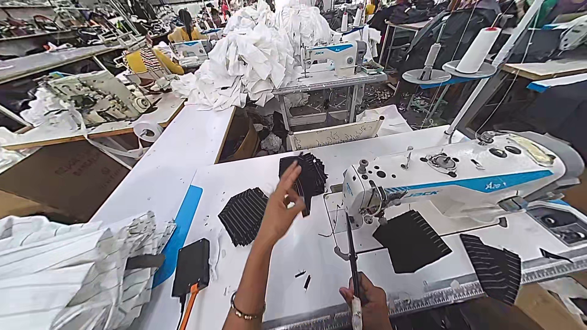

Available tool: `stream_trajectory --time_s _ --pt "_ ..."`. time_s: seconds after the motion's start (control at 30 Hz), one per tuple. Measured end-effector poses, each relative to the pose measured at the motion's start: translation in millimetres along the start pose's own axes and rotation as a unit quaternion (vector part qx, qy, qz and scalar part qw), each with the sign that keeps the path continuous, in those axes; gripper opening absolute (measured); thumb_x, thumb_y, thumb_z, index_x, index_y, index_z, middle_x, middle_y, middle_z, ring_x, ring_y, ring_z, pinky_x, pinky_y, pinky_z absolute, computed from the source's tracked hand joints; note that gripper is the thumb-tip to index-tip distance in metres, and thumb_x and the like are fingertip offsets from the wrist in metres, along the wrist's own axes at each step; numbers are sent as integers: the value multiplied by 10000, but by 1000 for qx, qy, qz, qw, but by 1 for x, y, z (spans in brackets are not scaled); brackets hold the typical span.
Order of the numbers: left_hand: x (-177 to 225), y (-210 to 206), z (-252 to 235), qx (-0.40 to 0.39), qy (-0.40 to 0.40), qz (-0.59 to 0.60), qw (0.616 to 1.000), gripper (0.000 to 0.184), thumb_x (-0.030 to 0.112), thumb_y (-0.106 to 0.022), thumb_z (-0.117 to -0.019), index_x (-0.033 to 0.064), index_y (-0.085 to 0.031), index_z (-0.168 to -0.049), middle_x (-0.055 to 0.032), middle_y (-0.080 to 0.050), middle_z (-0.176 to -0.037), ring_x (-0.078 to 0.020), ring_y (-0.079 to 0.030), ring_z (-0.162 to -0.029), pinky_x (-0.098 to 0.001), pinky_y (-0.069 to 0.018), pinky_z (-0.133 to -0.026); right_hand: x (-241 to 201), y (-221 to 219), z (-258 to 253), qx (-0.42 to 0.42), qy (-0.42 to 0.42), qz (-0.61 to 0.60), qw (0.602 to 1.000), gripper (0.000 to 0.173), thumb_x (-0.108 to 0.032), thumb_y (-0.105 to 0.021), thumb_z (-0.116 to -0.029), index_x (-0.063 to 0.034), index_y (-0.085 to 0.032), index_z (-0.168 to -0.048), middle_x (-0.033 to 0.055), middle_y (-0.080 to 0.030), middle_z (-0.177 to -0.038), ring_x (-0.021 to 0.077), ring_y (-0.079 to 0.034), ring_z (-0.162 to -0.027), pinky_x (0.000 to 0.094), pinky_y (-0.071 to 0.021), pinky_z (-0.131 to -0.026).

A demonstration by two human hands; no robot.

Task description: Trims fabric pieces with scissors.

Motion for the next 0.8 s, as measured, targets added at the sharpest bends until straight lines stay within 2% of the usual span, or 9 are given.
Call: stream_trajectory --time_s 0.07,0.13,0.17,0.23,0.3,0.43,0.6,0.7,0.8 --pt "-18 20 -33 115 -2 118 986 654 -48 -613 -864 8 -455 -1496 -18 -692 -1123 -1 -577 -657 -196 -512 -651 5 3 3 5 -15 -15 1000 371 -319 -733 -919 0 -601 -783 25 -599 -579 25 -565 -492 220 -479 -473" --pt "-52 27 -54 217 27 203 955 685 -106 -566 -908 6 -359 -1551 -35 -678 -903 -42 -607 -660 -237 -555 -727 9 7 5 19 -16 -19 1000 384 -346 -699 -951 -12 -589 -799 23 -603 -587 32 -574 -500 224 -490 -480" --pt "-75 25 -58 269 60 218 936 685 -114 -567 -923 4 -338 -1558 -102 -669 -969 -80 -634 -707 -260 -565 -756 10 7 6 23 -15 -14 1000 385 -348 -690 -956 -11 -587 -804 22 -601 -589 34 -575 -504 224 -492 -484" --pt "-121 8 -58 329 138 226 906 708 -97 -593 -939 -13 -290 -1573 -258 -505 -1426 -208 -663 -996 -336 -558 -886 11 6 7 27 -14 3 1000 393 -344 -686 -949 4 -587 -796 34 -603 -591 40 -577 -509 223 -489 -490" --pt "-159 -11 -52 361 184 220 887 765 -111 -613 -920 -32 -244 -1585 -270 -253 -1629 -289 -605 -1173 -380 -525 -964 11 5 9 24 -15 24 999 415 -353 -679 -942 7 -575 -766 45 -587 -587 55 -568 -515 236 -475 -493" --pt "-181 -29 -46 377 209 196 881 768 -127 -617 -906 -17 -277 -1585 -268 -203 -1649 -262 -627 -1099 -338 -538 -904 10 7 10 34 3 48 998 430 -382 -672 -946 -11 -574 -752 47 -578 -573 69 -568 -500 247 -475 -474" --pt "-173 -42 -45 373 250 235 862 689 -103 -601 -933 -92 -284 -1544 -320 -282 -1590 -335 -564 -1210 -381 -496 -1007 9 6 10 36 10 36 999 444 -405 -660 -959 -15 -570 -766 36 -571 -577 41 -559 -504 221 -475 -480" --pt "-178 -54 -41 375 260 260 851 675 -81 -600 -945 -113 -276 -1537 -331 -301 -1584 -380 -463 -1376 -425 -423 -1120 7 5 9 30 20 5 999 394 -358 -663 -974 -29 -551 -789 16 -571 -597 10 -552 -521 185 -478 -502" --pt "-174 -61 -35 360 244 266 860 736 -111 -589 -936 -58 -233 -1578 -310 -307 -1591 -354 -492 -1346 -406 -443 -1091 7 6 9 36 20 5 999 386 -381 -655 -978 -51 -550 -808 -3 -569 -586 -3 -554 -507 179 -480 -487"
Point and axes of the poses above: each hand's wrist, its own z-axis away from the middle knuckle, its own y-axis out of the back of the hand, x = y × z, the point moved 10 cm from there along -z, towards the middle knuckle
